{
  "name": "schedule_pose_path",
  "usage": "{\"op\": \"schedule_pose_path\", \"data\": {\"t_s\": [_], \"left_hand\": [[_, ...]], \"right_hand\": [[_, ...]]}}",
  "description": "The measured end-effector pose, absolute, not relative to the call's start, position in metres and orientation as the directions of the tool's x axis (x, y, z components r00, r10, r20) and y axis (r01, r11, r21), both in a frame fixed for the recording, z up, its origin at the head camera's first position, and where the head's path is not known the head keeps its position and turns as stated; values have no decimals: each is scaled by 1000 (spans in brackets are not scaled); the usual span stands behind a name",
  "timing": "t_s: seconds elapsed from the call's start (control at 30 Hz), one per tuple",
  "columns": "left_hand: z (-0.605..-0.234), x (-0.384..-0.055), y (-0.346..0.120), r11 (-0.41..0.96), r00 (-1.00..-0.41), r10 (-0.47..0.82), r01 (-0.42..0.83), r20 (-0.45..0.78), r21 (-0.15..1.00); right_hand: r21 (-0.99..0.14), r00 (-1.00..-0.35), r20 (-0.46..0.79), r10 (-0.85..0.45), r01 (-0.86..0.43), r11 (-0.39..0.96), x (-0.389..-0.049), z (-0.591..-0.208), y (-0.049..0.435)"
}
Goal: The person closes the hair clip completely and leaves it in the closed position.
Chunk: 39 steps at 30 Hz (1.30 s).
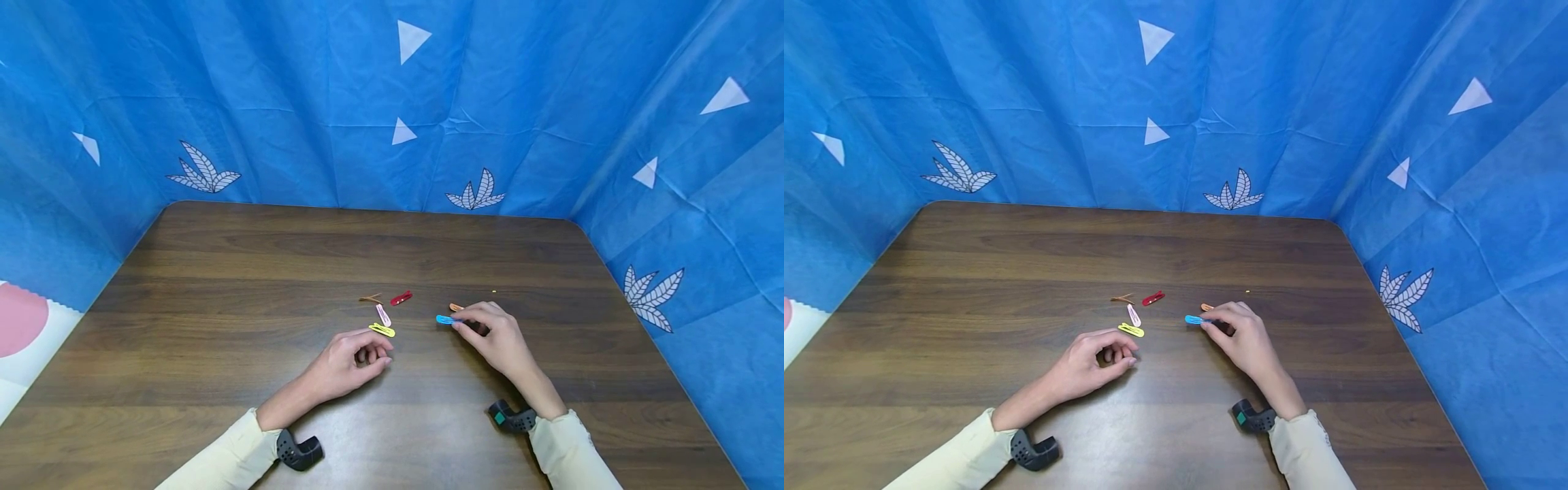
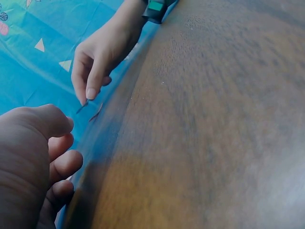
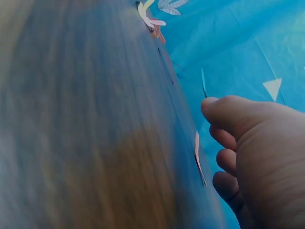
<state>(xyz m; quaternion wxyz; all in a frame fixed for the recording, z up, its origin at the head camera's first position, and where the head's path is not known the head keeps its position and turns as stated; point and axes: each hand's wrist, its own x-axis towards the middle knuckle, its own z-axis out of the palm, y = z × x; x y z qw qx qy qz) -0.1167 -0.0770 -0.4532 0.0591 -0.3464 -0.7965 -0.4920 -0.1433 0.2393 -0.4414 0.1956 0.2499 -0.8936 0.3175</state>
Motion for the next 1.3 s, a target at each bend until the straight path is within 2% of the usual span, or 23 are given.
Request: {"op": "schedule_pose_path", "data": {"t_s": [0.73,1.3], "left_hand": [[-455,-117,-77,281,-747,496,621,443,732],[-452,-117,-77,284,-755,498,607,427,742]], "right_hand": [[-426,-857,429,-285,-470,773,-147,-440,252],[-496,-903,365,-229,-396,773,-148,-442,256]]}}
